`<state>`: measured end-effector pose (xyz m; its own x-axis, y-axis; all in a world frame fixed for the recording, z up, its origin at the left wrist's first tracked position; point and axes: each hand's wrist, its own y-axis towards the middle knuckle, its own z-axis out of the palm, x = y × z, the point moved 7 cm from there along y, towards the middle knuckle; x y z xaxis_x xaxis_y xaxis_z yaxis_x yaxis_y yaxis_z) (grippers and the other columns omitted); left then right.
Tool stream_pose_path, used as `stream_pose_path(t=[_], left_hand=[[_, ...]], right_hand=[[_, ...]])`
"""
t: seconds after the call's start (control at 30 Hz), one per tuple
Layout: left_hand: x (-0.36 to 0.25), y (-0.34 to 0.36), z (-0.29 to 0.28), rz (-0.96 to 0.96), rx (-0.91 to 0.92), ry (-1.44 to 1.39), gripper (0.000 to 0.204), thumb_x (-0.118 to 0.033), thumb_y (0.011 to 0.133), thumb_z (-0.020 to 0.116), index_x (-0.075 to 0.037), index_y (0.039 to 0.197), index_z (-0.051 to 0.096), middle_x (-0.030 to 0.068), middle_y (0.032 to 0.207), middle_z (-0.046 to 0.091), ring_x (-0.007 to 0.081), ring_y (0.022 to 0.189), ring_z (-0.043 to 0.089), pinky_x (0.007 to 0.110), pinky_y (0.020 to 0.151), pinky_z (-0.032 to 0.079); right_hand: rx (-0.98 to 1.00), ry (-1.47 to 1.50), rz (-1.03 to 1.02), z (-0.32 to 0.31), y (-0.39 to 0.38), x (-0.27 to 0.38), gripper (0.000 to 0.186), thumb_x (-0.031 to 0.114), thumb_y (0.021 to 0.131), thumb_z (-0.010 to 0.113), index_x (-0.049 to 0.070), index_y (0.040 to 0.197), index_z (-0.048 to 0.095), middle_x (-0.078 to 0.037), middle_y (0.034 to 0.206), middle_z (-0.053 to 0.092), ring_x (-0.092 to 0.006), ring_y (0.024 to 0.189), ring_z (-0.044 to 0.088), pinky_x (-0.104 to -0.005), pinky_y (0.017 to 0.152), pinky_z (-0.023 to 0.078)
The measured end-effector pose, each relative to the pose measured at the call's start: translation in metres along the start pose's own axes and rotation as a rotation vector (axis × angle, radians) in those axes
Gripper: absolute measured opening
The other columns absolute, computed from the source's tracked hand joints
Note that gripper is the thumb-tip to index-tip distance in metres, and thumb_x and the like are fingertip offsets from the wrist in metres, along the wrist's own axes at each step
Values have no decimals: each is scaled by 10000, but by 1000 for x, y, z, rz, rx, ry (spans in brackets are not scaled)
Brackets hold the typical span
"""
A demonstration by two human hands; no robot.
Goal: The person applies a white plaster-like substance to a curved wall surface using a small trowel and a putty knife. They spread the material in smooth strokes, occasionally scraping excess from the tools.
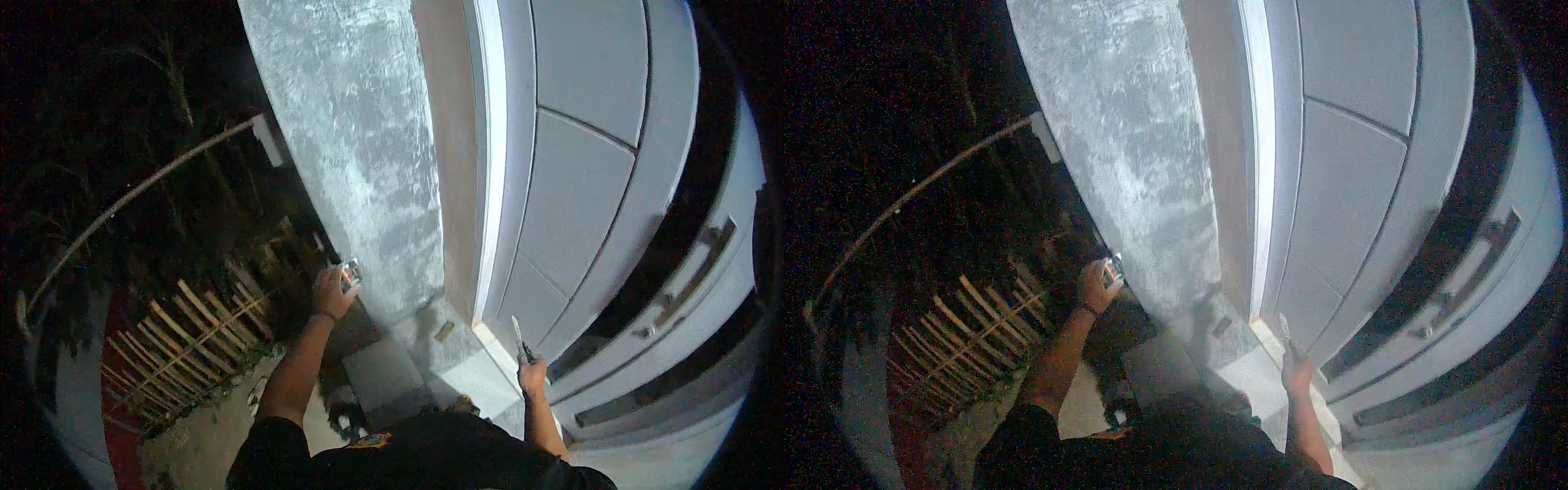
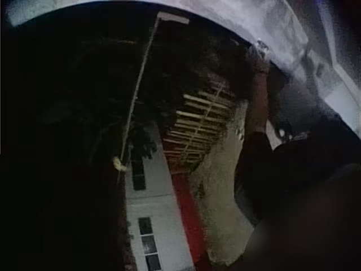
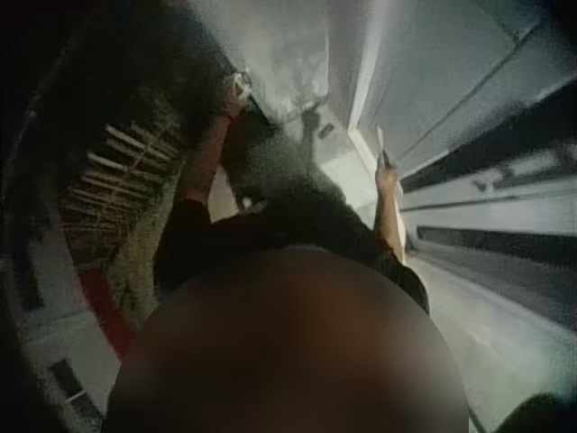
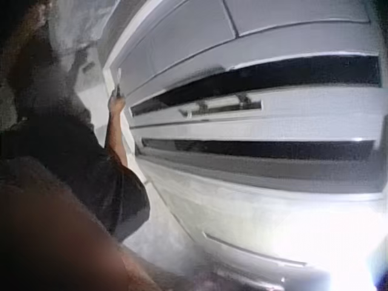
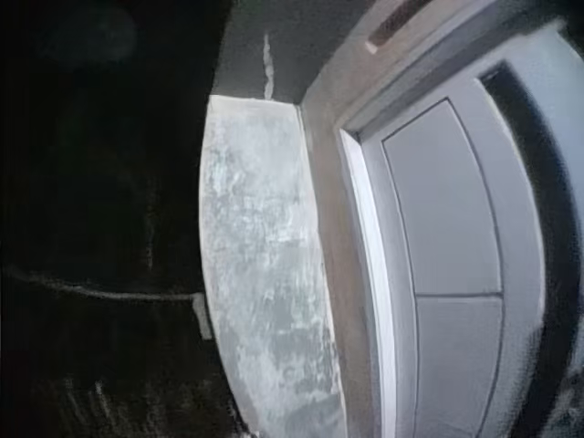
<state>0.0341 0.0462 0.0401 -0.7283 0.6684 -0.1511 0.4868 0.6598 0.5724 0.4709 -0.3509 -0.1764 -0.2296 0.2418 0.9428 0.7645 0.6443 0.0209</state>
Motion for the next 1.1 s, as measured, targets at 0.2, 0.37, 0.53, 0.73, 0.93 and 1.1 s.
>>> stream_pose_path(t=[0.2, 0.37, 0.53, 0.73, 0.93, 1.1], left_hand=[[-65, 249, -49, 308, -265, 130, 706, -261, 772, 892, -73, 1405, 644, 171, 1227, 678, 396, 1219, 626, 541, 1046, 504], [-103, 412, -93, 596, -381, 202, 586, -284, 785, 881, -41, 1279, 679, 175, 1225, 705, 396, 1202, 651, 540, 1052, 494], [-107, 528, -113, 653, -366, 389, 665, -298, 845, 841, -72, 1429, 619, 139, 1370, 645, 352, 1324, 577, 522, 1146, 422], [-100, 606, -103, 727, -316, 498, 658, -329, 902, 773, -79, 1481, 585, 133, 1400, 610, 350, 1359, 541, 527, 1217, 363], [-91, 614, -91, 767, -430, 425, 679, -236, 807, 809, -119, 1452, 629, 120, 1391, 618, 348, 1346, 572, 609, 1246, 347], [-94, 610, -90, 772, -484, 465, 718, -226, 779, 837, -151, 1464, 633, 102, 1374, 633, 345, 1305, 603, 616, 1209, 391]], right_hand=[[-61, -235, -549, 52, 169, 205, 375, 173, 1025, 663, 72, 1382, 716, -220, 1186, 768, -335, 1064, 737, -396, 980, 541], [-58, -108, -657, 115, 268, 372, 430, 164, 1006, 647, 118, 1431, 688, -228, 1216, 710, -426, 1153, 669, -496, 1023, 528], [-266, -58, -820, 160, 345, 490, 449, 118, 972, 680, 130, 1420, 698, -185, 1042, 675, -377, 914, 664, -459, 851, 545], [-384, -33, -853, 210, 418, 579, 448, 97, 926, 700, 136, 1372, 721, -180, 1053, 688, -393, 955, 697, -455, 851, 567], [-387, -39, -864, 243, 455, 590, 446, 121, 919, 710, 137, 1364, 726, -157, 1060, 684, -377, 905, 707, -462, 819, 580], [-406, -2, -907, 250, 467, 592, 452, 121, 911, 714, 159, 1361, 732, -134, 1057, 673, -352, 852, 711, -452, 752, 585]])
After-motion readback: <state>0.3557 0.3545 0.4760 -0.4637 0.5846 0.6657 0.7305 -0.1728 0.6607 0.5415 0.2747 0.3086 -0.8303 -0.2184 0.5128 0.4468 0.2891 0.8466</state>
